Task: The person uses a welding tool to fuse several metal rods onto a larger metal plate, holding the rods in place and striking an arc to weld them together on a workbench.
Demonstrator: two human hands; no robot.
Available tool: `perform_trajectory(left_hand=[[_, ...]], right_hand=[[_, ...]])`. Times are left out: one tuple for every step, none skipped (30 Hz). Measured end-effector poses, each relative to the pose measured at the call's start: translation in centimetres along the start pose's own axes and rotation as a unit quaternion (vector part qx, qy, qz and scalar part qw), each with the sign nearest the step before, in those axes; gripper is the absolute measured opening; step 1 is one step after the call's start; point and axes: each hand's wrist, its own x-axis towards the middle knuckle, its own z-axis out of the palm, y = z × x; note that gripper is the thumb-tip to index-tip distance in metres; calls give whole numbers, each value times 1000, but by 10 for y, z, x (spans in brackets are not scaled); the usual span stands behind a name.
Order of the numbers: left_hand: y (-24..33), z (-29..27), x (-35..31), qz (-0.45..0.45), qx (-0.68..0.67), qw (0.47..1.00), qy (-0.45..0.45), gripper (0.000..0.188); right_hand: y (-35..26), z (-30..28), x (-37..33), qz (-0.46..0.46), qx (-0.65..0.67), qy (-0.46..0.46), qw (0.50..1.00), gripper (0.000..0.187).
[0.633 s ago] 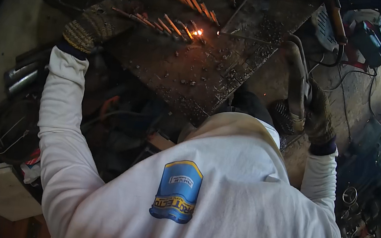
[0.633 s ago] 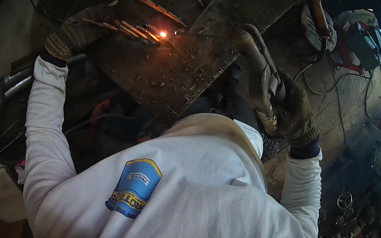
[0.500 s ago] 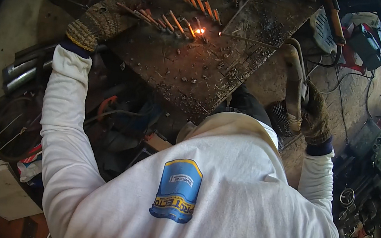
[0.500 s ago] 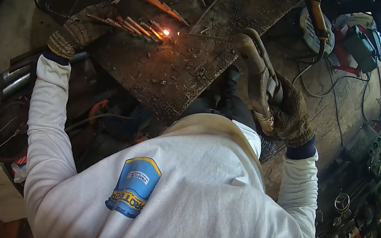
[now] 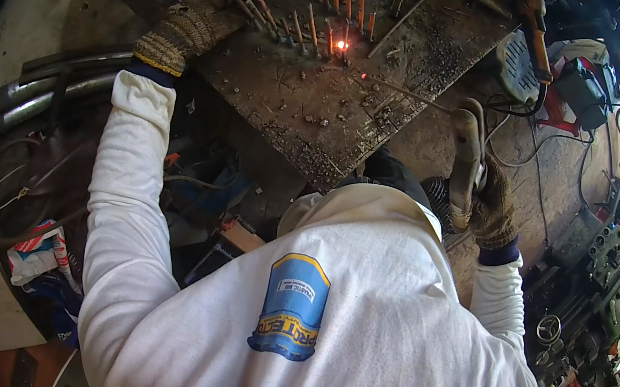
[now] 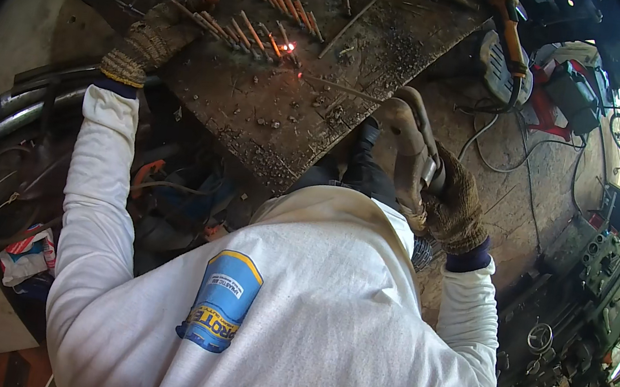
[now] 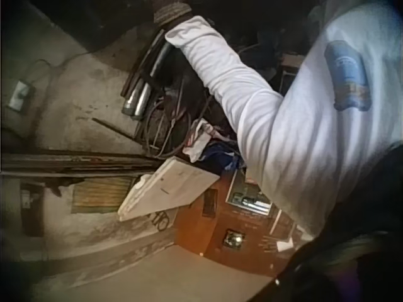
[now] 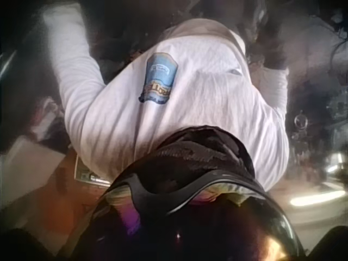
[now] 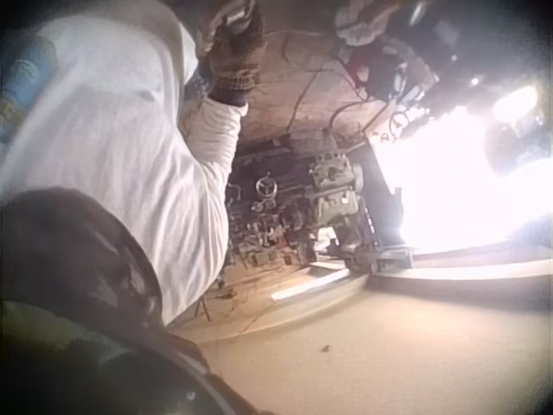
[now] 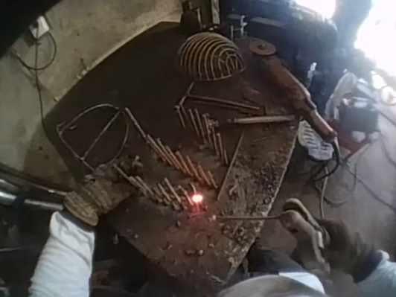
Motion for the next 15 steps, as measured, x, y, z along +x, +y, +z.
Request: perform_trajectory(left_hand=[[-15,7,-1,-17,15,1000,14,31],[-24,13,2,-28,28,999,26,32],[-24,16,3,-27,27,999,28,32],[-25,19,5,-27,-99,993,57,35],[-25,21,5,-27,-222,971,85,38],[-26,21,5,-26,-222,971,88,38],[-27,21,5,-28,-285,956,72,37],[-27,19,4,-29,-345,937,57,37],[-27,20,2,-27,-343,937,62,37],[-27,23,0,-18,-358,930,76,35],[-25,23,0,-8,-375,923,88,34],[-24,22,-1,-6,-376,922,92,34],[-23,22,-2,-22,-352,930,102,33],[-22,21,-1,-36,-327,938,111,32],[-22,21,-2,-36,-327,937,115,32]], right_hand=[[5,-1,-1,-5,-2,-3,1000,81],[19,-2,-5,-23,32,4,999,66],[28,-4,-7,-40,67,11,997,51],[33,-8,-8,-41,65,12,997,51],[36,-11,-8,-33,92,13,995,47],[36,-12,-9,-33,110,22,993,46],[35,-14,-10,-33,128,31,991,45],[31,-15,-11,-35,145,39,988,44],[21,-18,-10,-55,108,42,992,45],[15,-21,-10,-68,88,43,993,46],[9,-25,-9,-79,68,46,994,47],[8,-31,-9,-45,135,33,989,59],[6,-36,-8,-12,201,19,979,71],[-2,-38,-6,-15,199,21,980,71],[-15,-42,0,-25,189,18,981,69]])
